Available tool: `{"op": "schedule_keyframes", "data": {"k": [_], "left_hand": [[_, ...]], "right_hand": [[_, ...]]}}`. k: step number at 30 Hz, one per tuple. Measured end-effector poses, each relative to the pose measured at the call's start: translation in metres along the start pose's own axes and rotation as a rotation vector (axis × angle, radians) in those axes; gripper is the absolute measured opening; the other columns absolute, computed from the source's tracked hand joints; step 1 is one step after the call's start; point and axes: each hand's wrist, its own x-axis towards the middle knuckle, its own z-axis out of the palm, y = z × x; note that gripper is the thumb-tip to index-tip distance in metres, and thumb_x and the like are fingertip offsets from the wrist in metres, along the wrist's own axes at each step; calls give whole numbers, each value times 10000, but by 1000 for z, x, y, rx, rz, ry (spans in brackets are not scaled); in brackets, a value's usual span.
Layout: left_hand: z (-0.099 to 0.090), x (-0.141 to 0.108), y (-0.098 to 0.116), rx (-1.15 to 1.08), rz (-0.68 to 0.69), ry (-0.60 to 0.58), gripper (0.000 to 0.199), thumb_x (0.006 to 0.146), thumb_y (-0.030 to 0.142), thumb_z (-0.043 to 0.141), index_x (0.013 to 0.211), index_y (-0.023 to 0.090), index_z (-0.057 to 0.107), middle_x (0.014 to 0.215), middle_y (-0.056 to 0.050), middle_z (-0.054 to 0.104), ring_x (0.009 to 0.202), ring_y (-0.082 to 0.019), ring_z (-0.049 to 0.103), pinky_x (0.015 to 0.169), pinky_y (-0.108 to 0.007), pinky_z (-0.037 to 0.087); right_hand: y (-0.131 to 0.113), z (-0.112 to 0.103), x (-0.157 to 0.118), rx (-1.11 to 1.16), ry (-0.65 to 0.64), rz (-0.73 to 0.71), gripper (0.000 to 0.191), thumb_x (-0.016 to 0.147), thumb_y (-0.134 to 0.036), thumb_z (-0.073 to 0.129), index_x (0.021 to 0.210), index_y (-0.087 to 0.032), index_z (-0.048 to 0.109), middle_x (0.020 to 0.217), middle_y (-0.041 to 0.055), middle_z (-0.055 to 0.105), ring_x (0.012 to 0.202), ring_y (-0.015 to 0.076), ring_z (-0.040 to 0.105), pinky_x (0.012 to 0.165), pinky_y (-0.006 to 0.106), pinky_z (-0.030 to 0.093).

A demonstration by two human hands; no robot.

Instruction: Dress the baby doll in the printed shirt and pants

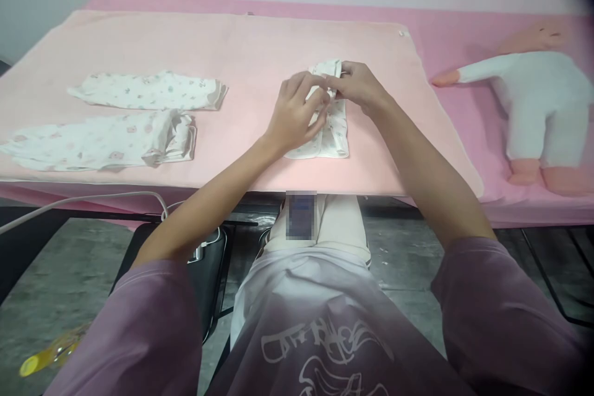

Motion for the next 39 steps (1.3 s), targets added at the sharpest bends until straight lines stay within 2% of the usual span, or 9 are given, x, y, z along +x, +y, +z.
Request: {"op": "schedule_keyframes", "data": {"k": [6,11,16,19,25,30,32,37,39], "left_hand": [[34,24,-6,-108,282,-183,733,1142,737,368,1660,271,596,1781,-145,534,1721,-417,362,1423,-647,285],[58,38,-5,-45,352,-225,794,1163,702,333,1759,207,506,1845,-170,456,1746,-405,347,1441,-622,247],[67,42,-15,65,46,-85,746,1181,658,323,1612,147,655,1664,-225,641,1597,-450,525,1372,-642,345],[68,46,-17,121,-122,-125,756,1182,640,328,1421,72,767,1502,-284,735,1451,-484,646,1287,-637,439],[73,42,-11,187,-149,-162,696,1185,576,324,1252,99,826,1256,-262,830,1335,-477,722,1235,-647,471],[49,22,-9,123,-73,-230,568,1130,535,457,1448,144,719,1603,-234,685,1541,-459,575,1300,-628,434],[29,13,-10,47,-57,-228,503,1125,542,470,1366,198,747,1532,-183,736,1461,-424,632,1260,-592,486],[-5,17,-33,-75,-258,120,422,1127,619,521,1161,245,714,1289,-151,796,1268,-369,680,1144,-542,546],[-5,32,-48,-96,-362,149,405,1082,638,623,1142,242,684,1257,-163,783,1264,-369,670,1113,-533,552]], "right_hand": [[13,-13,12,-97,103,32,373,816,-408,968,992,-275,668,888,39,687,986,294,715,951,521,667],[21,-15,23,-68,185,0,290,813,-288,906,941,-263,646,923,47,687,1006,292,729,956,503,670],[24,-10,16,45,132,57,398,767,-217,915,987,-272,588,979,47,704,1037,302,748,922,487,692],[30,-6,11,62,162,107,483,730,-166,897,1021,-292,532,997,28,724,993,287,762,919,493,699],[41,0,-3,0,180,196,510,707,-135,863,1059,-281,524,1017,43,747,867,281,768,883,478,670],[50,-3,-11,-126,227,127,483,735,-207,860,1107,-262,556,1077,57,753,956,275,760,938,438,626],[55,-7,-14,-241,231,90,494,747,-254,871,1129,-264,557,1081,50,748,1016,281,747,1011,454,602],[61,-11,-22,-454,302,54,511,798,-397,893,1153,-273,546,1169,88,709,1155,328,697,1126,523,552],[61,-12,-20,-484,323,65,473,846,-473,884,1112,-267,551,1185,112,699,1195,346,682,1145,541,545]]}}
